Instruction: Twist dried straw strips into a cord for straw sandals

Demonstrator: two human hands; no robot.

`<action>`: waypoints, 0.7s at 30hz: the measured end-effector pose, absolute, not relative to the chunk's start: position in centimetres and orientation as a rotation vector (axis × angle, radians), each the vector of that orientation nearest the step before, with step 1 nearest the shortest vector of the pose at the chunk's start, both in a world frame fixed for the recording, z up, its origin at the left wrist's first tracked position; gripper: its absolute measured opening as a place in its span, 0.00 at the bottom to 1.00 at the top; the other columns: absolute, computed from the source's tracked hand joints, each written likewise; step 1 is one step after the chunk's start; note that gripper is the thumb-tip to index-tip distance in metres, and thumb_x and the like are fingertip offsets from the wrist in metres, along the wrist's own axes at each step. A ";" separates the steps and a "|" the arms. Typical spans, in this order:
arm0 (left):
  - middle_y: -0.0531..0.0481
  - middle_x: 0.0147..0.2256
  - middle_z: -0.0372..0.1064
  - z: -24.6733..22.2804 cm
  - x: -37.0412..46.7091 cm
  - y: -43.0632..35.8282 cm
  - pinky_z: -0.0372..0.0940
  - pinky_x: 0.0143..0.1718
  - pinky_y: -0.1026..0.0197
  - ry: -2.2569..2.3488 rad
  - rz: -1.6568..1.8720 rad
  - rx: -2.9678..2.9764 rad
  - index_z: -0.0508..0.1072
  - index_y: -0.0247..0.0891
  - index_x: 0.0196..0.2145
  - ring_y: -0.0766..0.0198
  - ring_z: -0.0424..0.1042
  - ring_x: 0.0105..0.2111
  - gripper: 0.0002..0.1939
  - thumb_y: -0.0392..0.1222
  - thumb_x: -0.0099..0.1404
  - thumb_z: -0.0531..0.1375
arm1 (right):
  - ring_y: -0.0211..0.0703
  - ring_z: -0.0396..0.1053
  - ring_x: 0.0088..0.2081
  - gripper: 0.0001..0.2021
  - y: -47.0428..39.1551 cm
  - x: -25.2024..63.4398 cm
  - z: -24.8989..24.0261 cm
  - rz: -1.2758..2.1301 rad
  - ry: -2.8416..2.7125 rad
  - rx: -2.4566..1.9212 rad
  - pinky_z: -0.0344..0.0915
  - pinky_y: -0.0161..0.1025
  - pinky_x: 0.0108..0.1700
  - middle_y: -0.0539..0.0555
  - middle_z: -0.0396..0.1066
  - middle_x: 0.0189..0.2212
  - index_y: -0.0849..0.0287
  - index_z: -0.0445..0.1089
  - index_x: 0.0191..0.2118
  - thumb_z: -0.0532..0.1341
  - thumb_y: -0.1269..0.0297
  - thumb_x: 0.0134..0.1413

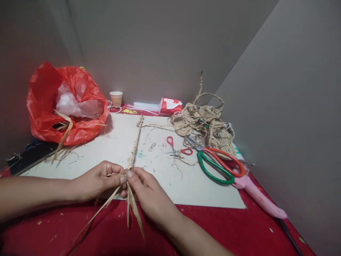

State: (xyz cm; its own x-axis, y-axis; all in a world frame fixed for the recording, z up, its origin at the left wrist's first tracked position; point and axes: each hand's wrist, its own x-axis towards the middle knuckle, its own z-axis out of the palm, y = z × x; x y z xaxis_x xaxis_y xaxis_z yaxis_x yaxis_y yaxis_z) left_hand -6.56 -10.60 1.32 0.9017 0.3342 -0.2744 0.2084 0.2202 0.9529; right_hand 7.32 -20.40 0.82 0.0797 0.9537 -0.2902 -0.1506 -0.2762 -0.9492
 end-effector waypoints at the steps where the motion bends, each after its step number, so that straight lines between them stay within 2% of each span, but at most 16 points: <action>1: 0.52 0.22 0.64 1.3 -6.6 -10.6 0.54 0.26 0.68 0.471 0.098 1.377 0.68 0.32 0.25 0.71 0.60 0.23 0.20 0.54 0.58 0.59 | 0.33 0.60 0.18 0.17 -20.4 7.2 0.6 1.508 -0.890 -1.331 0.58 0.31 0.21 0.47 0.63 0.20 0.58 0.62 0.29 0.54 0.48 0.56; 3: 0.55 0.20 0.62 1.3 -6.6 -10.6 0.52 0.24 0.69 0.507 0.111 1.420 0.67 0.32 0.25 0.72 0.57 0.21 0.20 0.55 0.57 0.60 | 0.29 0.48 0.13 0.18 -20.5 7.1 0.4 1.611 -0.908 -1.319 0.47 0.28 0.15 0.43 0.55 0.16 0.58 0.59 0.26 0.52 0.48 0.57; 5: 0.54 0.21 0.63 1.4 -6.5 -10.6 0.52 0.23 0.69 0.522 0.095 1.456 0.67 0.32 0.25 0.73 0.57 0.21 0.20 0.55 0.57 0.61 | 0.27 0.42 0.14 0.18 -20.6 7.3 0.5 1.587 -0.962 -1.339 0.40 0.28 0.14 0.41 0.51 0.15 0.59 0.59 0.24 0.53 0.50 0.57; 8: 0.48 0.25 0.67 1.7 -6.6 -10.5 0.58 0.30 0.67 0.447 0.046 1.508 0.69 0.31 0.26 0.69 0.63 0.26 0.21 0.55 0.60 0.58 | 0.27 0.42 0.14 0.19 -20.5 7.8 0.6 1.567 -1.059 -1.322 0.39 0.28 0.14 0.42 0.51 0.14 0.61 0.64 0.24 0.52 0.52 0.58; 10: 0.48 0.27 0.67 1.9 -6.7 -10.4 0.59 0.33 0.65 0.434 0.032 1.585 0.70 0.30 0.30 0.68 0.64 0.28 0.21 0.54 0.61 0.57 | 0.27 0.41 0.13 0.19 -20.4 7.9 0.6 1.613 -1.048 -1.284 0.38 0.28 0.13 0.41 0.50 0.13 0.60 0.61 0.21 0.52 0.53 0.58; 14: 0.52 0.27 0.63 2.5 -7.6 -10.2 0.55 0.29 0.68 0.452 -0.021 1.902 0.69 0.31 0.35 0.70 0.58 0.26 0.20 0.53 0.65 0.51 | 0.27 0.39 0.13 0.17 -20.2 7.5 0.1 1.696 -0.934 -1.204 0.36 0.28 0.14 0.39 0.48 0.12 0.58 0.56 0.20 0.54 0.55 0.56; 18: 0.55 0.22 0.57 3.0 -8.9 -10.7 0.52 0.26 0.69 0.517 -0.001 2.432 0.66 0.35 0.29 0.70 0.54 0.23 0.17 0.46 0.68 0.46 | 0.26 0.38 0.12 0.18 -20.4 6.7 -0.3 1.627 -0.909 -1.259 0.34 0.28 0.13 0.39 0.48 0.10 0.59 0.56 0.19 0.54 0.57 0.55; 21: 0.55 0.20 0.58 3.3 -9.7 -12.0 0.50 0.23 0.67 0.654 -0.028 2.728 0.65 0.37 0.28 0.69 0.56 0.20 0.13 0.43 0.66 0.47 | 0.26 0.38 0.11 0.16 -20.5 6.0 -0.6 1.549 -0.897 -1.312 0.34 0.29 0.13 0.39 0.48 0.09 0.60 0.60 0.19 0.54 0.57 0.54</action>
State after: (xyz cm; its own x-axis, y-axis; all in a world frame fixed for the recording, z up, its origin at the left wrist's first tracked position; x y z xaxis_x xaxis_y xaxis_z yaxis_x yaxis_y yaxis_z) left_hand -9.66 -12.03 3.26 0.8942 0.4373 -0.0955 0.4438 -0.8384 0.3165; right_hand 6.02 -20.51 -0.55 -0.0433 0.9397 -0.3393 -0.1730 -0.3415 -0.9238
